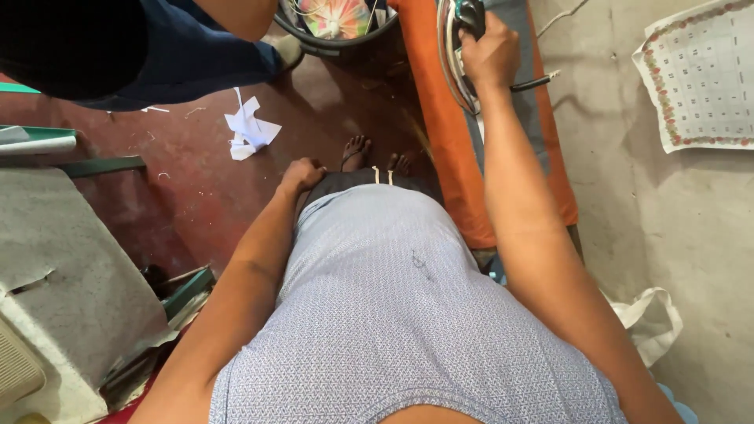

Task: The person is ironing a long strip of fabric on an ironing board using an electric iron.

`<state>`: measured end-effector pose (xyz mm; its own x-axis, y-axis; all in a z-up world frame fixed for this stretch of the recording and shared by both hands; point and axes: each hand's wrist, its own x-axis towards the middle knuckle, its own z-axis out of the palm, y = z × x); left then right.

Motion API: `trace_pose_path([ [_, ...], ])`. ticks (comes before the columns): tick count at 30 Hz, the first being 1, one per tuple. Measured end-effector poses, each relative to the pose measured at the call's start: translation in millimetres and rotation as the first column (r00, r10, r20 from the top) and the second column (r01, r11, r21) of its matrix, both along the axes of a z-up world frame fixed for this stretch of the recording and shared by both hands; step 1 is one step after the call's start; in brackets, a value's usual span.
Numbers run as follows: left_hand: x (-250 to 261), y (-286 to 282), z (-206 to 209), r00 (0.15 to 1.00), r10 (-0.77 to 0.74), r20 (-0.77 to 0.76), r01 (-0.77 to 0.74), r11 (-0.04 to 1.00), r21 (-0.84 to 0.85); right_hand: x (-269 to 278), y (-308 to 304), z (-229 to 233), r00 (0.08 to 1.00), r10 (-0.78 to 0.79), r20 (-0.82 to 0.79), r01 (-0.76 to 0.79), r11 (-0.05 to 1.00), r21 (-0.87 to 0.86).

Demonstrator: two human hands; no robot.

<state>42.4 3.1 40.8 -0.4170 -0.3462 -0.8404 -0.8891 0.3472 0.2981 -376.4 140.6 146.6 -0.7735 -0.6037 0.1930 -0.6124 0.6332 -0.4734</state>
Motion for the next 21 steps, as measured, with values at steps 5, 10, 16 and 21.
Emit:
trace_pose_path([
  [5, -4.8, -0.4, 15.2, 0.997, -0.002, 0.077, 0.003, 1.000, -0.005, -3.4, -3.4, 5.2, 0.999, -0.035, 0.017, 0.035, 0.999, -0.028],
  [10, 3.9, -0.9, 7.3, 0.999, -0.047, 0.026, 0.048, 0.999, -0.024, 0.2, -4.8, 4.9, 0.997, -0.020, 0.074, 0.015, 0.997, 0.071],
  [16, 6.4, 0.5, 10.8, 0.998, -0.052, 0.026, 0.053, 0.998, -0.032, 1.6, -3.5, -2.4, 0.998, -0.011, 0.058, 0.011, 1.000, 0.010],
  [21, 7.7, 3.2, 13.2, 0.995, -0.040, 0.092, 0.041, 0.999, -0.014, 0.0, 4.3, -8.6, 0.999, 0.016, 0.035, -0.018, 0.999, 0.048],
])
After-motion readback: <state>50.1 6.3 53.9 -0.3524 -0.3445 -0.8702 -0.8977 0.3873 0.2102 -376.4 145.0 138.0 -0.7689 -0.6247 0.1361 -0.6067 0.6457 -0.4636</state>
